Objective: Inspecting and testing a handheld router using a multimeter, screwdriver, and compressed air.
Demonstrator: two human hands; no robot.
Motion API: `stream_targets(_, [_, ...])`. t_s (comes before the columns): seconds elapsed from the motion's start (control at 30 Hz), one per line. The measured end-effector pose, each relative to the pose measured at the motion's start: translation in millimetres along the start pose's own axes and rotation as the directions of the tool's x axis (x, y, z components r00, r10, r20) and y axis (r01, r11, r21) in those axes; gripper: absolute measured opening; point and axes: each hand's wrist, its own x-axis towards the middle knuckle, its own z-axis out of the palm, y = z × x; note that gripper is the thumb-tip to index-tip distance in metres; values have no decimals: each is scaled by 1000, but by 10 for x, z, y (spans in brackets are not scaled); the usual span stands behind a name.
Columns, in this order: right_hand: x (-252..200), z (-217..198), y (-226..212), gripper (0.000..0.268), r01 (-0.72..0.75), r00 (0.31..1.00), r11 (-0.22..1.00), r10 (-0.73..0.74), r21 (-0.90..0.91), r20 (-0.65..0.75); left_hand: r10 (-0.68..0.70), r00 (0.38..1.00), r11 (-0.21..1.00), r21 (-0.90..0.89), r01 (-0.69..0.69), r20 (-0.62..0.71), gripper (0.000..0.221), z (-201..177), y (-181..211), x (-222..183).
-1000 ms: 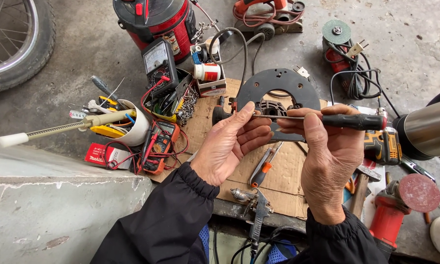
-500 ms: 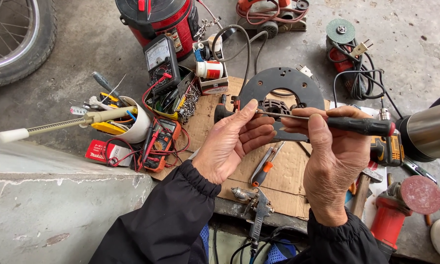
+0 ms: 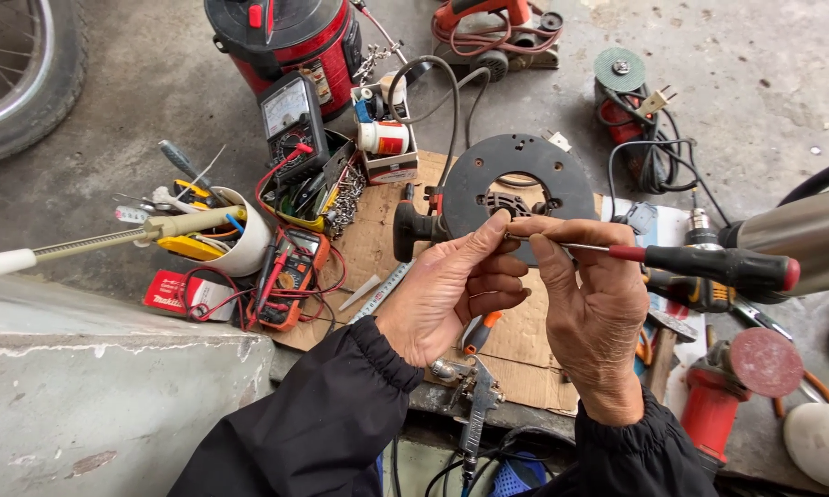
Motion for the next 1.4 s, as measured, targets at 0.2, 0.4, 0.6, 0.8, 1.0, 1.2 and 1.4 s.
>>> stream_targets(0.2, [-16,-83,15,9,-124,992,988,123,97,22,76,997,993,91,-75,-14,51,140,-1,-22])
stream_targets(0.4, [44,-179,-103,3,-151,988,989,151,0,45,50,995,984,167,-64,90,54,125,-71,25])
stream_targets(0.6, [58,-260,-103,6,-195,981,967,191,-163,-42,55,989,903,416,-108,136,62,119,-32,-121])
stream_targets(0.8, [391,-450,75,8,-56,992,986,37,-157,-121,763,646,273,901,-336,9,32,-331,317,-25])
stream_targets(1.0, [610,-371,346,8,-100,989,985,82,-139,-127,688,698,119,919,-377,198,48,-700,197,359])
stream_targets(1.2, [758,-386,684,5,-71,997,987,64,-147,-54,506,841,322,863,-389,191,80,-643,192,328])
stream_targets(1.4, [880,-418,794,6,-123,992,983,123,-135,-3,447,888,404,862,-306,106,102,-513,222,319])
